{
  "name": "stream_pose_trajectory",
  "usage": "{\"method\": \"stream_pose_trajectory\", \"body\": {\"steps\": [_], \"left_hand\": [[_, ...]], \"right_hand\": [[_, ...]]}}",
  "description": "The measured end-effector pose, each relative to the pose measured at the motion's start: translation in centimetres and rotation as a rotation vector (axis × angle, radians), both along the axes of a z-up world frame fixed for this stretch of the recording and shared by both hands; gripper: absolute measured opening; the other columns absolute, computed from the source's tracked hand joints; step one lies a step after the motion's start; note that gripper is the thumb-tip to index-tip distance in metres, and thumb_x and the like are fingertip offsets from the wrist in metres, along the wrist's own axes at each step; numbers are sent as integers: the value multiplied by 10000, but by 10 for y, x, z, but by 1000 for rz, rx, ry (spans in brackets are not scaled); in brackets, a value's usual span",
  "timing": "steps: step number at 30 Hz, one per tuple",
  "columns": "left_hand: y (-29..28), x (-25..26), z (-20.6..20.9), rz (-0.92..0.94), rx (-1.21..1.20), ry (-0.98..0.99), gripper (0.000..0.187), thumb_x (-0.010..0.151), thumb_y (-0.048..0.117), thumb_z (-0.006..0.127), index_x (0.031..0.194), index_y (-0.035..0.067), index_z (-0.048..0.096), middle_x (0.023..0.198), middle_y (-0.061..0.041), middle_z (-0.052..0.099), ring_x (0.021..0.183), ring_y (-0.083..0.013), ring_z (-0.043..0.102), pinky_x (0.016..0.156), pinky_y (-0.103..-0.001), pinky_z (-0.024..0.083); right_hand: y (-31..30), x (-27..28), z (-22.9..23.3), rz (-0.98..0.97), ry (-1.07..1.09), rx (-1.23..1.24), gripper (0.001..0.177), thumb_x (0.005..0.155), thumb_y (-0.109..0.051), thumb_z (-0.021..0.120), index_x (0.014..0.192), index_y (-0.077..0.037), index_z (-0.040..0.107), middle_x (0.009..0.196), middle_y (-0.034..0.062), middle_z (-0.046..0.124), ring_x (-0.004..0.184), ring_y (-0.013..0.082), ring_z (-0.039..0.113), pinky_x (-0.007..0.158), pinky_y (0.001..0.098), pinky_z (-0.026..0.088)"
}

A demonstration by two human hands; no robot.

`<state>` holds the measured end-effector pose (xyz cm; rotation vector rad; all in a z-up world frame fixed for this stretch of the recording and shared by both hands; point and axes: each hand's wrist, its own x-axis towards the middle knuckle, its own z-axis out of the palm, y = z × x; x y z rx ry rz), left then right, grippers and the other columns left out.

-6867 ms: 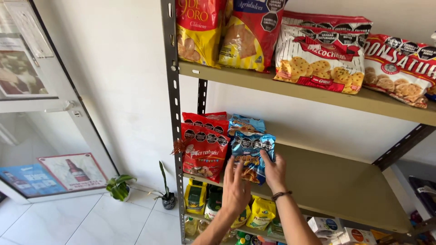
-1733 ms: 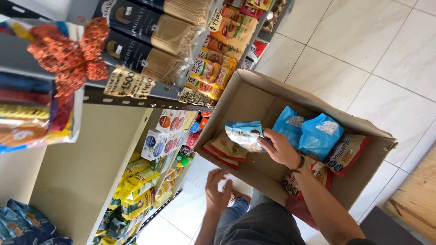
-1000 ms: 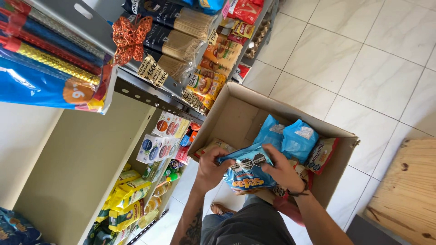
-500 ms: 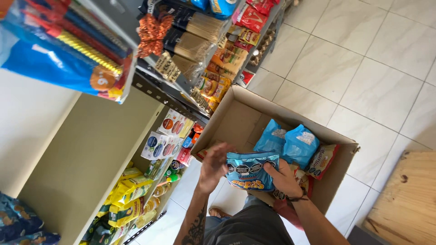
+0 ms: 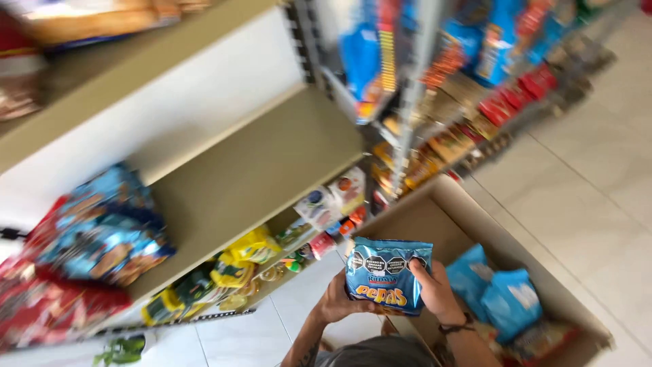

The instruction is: The person takes various snack bags from a cardboard box and places them onto a metal shelf, organizing them into rows.

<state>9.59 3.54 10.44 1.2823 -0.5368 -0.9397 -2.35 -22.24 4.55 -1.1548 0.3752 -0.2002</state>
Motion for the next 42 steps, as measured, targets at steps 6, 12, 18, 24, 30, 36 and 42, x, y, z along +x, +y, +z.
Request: {"method": "stream_pose_trajectory", "body": {"steps": [6,12,18,24,30,36,42], "left_hand": [[79,4,4,299,-63,-25,877,775,471,1028,1445,28,677,1377,-121,858,1251,-254,815,1075,-440,695],[168,23,-7,629,-194,-13,924,746,506,1035,1412,-14,661,1382,-191,850,1214,-332,846,992,-487,754],[268,44,16,962,-137,-48,761,771,445,1021,1321,50,674,1033,-101,805,782,-167,749,494,-306,601],[335,86,39,1178,-92,-409,1073,731,509,1152,1616,118,686,1304,-233,811,1235,-301,744,1065,-497,625],[373,105,29,1425,-10,-618,1043,948,294,1021,1811,76,478,1741,-313,526,1574,-557,547,1194,-632,604],[383,110,11,1522,340,-941,851,1023,115,903,1785,86,524,1770,-274,515,1590,-555,523,1245,-691,533],[368,121,-17,1577,535,-1142,835,1035,205,896,1786,128,540,1760,-260,500,1579,-510,544,1212,-631,571]], "right_hand": [[-49,74,-265,96,-635,-1268,766,1072,-131,648,1791,2,421,1840,259,417,1706,449,438,1462,585,339],[169,133,140,377,259,-375,636,751,-246,983,1324,0,859,1283,187,951,1187,359,881,1009,490,698],[263,205,138,802,4,-432,1009,598,-256,1112,1509,-37,737,1411,149,912,1279,305,857,1043,456,747],[350,263,170,837,-296,-617,791,775,-240,1145,1446,-46,773,1291,166,883,1191,311,842,1037,531,694],[397,302,166,749,-399,-648,656,942,-160,1010,1492,67,733,1316,295,848,1224,493,809,1060,632,661],[424,323,132,660,-403,-743,591,946,-200,1025,1446,31,809,1269,231,882,1192,383,827,1014,564,680],[442,321,127,525,-321,-848,591,880,-343,1068,1297,0,827,1095,199,881,1066,396,870,912,552,688]]}}
